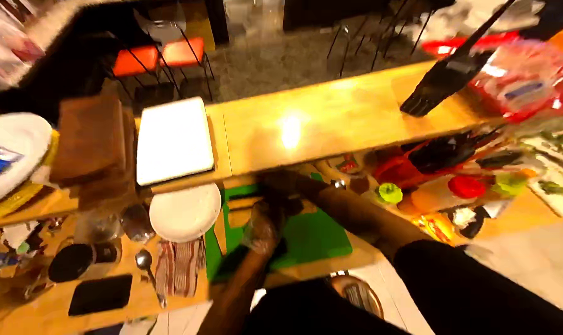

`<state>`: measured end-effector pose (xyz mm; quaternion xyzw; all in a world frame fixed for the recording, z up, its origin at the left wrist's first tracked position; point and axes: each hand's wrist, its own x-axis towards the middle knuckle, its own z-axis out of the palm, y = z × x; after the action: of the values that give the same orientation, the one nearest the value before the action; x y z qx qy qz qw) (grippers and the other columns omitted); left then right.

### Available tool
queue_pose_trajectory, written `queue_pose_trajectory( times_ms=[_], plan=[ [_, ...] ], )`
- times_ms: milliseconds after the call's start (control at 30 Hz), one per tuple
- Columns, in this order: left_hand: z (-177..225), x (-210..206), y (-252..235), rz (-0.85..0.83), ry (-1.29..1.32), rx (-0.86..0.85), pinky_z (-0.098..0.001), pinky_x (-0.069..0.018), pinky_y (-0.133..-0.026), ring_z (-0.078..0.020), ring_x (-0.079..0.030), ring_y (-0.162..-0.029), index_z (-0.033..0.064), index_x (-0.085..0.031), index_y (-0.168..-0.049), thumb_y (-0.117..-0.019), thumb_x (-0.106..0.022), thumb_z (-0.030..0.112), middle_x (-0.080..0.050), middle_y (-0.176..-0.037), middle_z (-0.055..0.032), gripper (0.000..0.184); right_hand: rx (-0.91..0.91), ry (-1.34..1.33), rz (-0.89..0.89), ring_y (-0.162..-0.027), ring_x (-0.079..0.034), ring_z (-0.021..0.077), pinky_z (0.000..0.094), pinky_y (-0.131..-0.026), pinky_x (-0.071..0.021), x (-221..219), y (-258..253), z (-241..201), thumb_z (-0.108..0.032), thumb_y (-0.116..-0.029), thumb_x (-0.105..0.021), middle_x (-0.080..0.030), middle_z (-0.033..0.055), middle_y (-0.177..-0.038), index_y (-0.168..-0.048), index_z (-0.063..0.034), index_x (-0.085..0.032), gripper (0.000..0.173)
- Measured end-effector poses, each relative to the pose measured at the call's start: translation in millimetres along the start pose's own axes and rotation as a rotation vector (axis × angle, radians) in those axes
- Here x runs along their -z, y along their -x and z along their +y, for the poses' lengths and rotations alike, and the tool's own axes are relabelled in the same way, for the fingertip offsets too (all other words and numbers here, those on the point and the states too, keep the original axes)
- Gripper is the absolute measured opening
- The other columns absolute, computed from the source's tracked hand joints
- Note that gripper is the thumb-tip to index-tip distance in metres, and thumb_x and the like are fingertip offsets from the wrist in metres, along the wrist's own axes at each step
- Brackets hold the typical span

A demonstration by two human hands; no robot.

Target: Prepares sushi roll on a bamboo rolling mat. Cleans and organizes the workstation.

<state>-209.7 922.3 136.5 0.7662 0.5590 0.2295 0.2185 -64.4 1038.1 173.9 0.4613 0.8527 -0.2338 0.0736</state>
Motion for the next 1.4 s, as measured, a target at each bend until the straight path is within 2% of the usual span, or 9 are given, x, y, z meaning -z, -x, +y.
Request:
queue_pose_trajectory(
  times_ms=[133, 200, 333, 633, 900, 1000, 1100, 1233, 1400],
  plan=[
    [-3, -5, -2, -0.081, -0.199, -0.061, -0.0472, -0.0542, -0.098, -0.0265, -0.067, -0.111, 0.0146, -0.072, -0.121, -0.0986, -0.063, 0.034, -0.071, -0.119, -0.0097, 0.031, -0.043, 0.083, -0.053, -0.118, -0.063, 0.0372, 0.0566, -0.101, -0.0497, 2, -3, -2, -0.021, -0.0985, -0.065, -0.065, 0.0201, -0.128, -0.131, -0.002, -0.063, 0.038],
    [-4, -9, 1, -0.096, -0.291, -0.117, -0.05, -0.0534, -0.096, -0.0297, -0.066, -0.112, 0.0144, -0.071, -0.122, -0.0953, -0.067, 0.039, -0.07, -0.122, -0.0108, 0.037, -0.101, 0.126, -0.132, -0.104, -0.067, 0.0394, 0.0609, -0.088, -0.0535, 4, -12, -4, -0.019, -0.0948, -0.068, -0.068, 0.0212, -0.111, -0.112, 0.0001, -0.068, 0.026],
    [-5, -4, 16, -0.179, -0.246, -0.141, -0.0482, -0.052, -0.101, -0.0289, -0.061, -0.123, 0.0153, -0.065, -0.131, -0.0944, -0.068, 0.043, -0.062, -0.136, -0.0096, 0.046, -0.123, 0.134, -0.178, -0.098, -0.067, 0.0409, 0.0646, -0.081, -0.054, 2, -21, -1, -0.019, -0.09, -0.073, -0.068, 0.0213, -0.102, -0.1, 0.0001, -0.069, 0.022],
    [1, -4, 63, -0.249, -0.299, -0.261, -0.0488, -0.0499, -0.105, -0.0297, -0.063, -0.122, 0.0129, -0.066, -0.132, -0.1018, -0.055, 0.047, -0.067, -0.129, -0.0116, 0.047, -0.122, 0.165, -0.218, -0.091, -0.068, 0.037, 0.0609, -0.079, -0.0549, 0, -27, 2, -0.022, -0.087, -0.076, -0.069, 0.0174, -0.097, -0.096, -0.0042, -0.07, 0.021],
    [17, 1, 79, -0.331, -0.397, -0.278, -0.0497, -0.0567, -0.089, -0.0345, -0.067, -0.111, 0.0052, -0.065, -0.128, -0.1002, -0.054, 0.049, -0.07, -0.121, -0.0159, 0.053, -0.132, 0.156, -0.204, -0.091, -0.068, 0.0376, 0.0611, -0.079, -0.0546, -1, -25, 1, -0.022, -0.0823, -0.079, -0.068, 0.0183, -0.095, -0.092, -0.0027, -0.069, 0.024],
    [22, 4, 78, -0.37, -0.399, -0.261, -0.0499, -0.0567, -0.09, -0.0349, -0.067, -0.112, 0.0035, -0.065, -0.128, -0.1004, -0.054, 0.049, -0.069, -0.122, -0.017, 0.055, -0.234, 0.064, -0.218, -0.112, -0.064, 0.0401, 0.0598, -0.093, -0.0501, 31, 8, -29, -0.018, -0.0886, -0.077, -0.067, 0.0228, -0.115, -0.111, 0.0025, -0.068, 0.032],
    [25, 6, 77, -0.369, -0.419, -0.261, -0.0491, -0.0576, -0.088, -0.0344, -0.068, -0.111, 0.0039, -0.066, -0.127, -0.1, -0.055, 0.049, -0.07, -0.121, -0.0169, 0.054, -0.219, 0.061, -0.208, -0.11, -0.064, 0.0399, 0.0599, -0.093, -0.0503, 30, 7, -27, -0.016, -0.0892, -0.075, -0.067, 0.0226, -0.114, -0.109, 0.0027, -0.069, 0.028],
    [15, -8, 82, -0.255, -0.405, -0.282, -0.0487, -0.0583, -0.084, -0.0328, -0.069, -0.107, 0.0068, -0.069, -0.121, -0.0984, -0.057, 0.048, -0.071, -0.116, -0.0143, 0.049, -0.14, 0.163, -0.218, -0.087, -0.068, 0.0366, 0.0609, -0.077, -0.0544, -3, -28, 3, -0.028, -0.0833, -0.08, -0.068, 0.0172, -0.092, -0.087, -0.0033, -0.068, 0.027],
    [18, -6, 82, -0.269, -0.417, -0.245, -0.0496, -0.0581, -0.086, -0.0334, -0.069, -0.108, 0.009, -0.069, -0.123, -0.0976, -0.057, 0.05, -0.071, -0.117, -0.0142, 0.05, -0.146, 0.154, -0.2, -0.09, -0.068, 0.0366, 0.0611, -0.077, -0.0546, -4, -26, 2, -0.027, -0.0843, -0.079, -0.068, 0.0167, -0.095, -0.091, -0.0041, -0.069, 0.026]
  ],
)
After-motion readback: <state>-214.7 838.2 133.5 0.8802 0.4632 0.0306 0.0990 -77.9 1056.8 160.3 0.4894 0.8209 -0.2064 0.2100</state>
